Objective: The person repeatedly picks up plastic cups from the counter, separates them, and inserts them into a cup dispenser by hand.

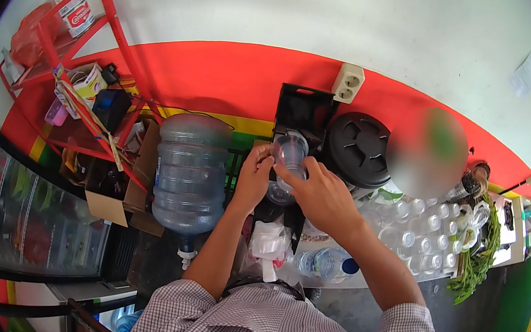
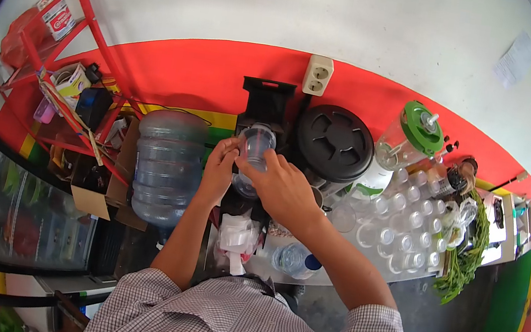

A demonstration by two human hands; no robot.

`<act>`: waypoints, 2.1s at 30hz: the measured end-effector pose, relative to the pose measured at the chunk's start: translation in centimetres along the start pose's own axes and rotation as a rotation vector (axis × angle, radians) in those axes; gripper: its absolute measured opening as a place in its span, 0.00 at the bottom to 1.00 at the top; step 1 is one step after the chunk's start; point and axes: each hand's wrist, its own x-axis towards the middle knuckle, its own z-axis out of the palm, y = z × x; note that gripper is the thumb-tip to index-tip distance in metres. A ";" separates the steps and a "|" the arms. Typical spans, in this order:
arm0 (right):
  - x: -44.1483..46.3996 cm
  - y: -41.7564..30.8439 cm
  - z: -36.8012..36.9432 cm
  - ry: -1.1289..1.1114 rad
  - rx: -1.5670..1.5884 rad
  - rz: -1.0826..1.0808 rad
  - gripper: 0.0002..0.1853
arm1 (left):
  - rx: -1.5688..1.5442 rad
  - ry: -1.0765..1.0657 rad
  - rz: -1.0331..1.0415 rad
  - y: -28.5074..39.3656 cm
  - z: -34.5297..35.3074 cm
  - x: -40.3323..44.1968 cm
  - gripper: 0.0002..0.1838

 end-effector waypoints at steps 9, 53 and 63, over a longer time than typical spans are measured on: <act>1.9 1.2 2.3 -0.003 -0.065 -0.016 0.28 | 0.045 -0.031 -0.065 0.2 -0.1 0.2 0.22; -4.6 3.2 -5.3 -0.127 0.543 0.156 0.37 | 0.248 0.163 0.472 13.2 7.4 -12.0 0.12; -26.5 11.0 -10.7 -0.124 0.696 0.407 0.32 | 0.417 -0.468 0.451 17.1 19.8 -20.7 0.13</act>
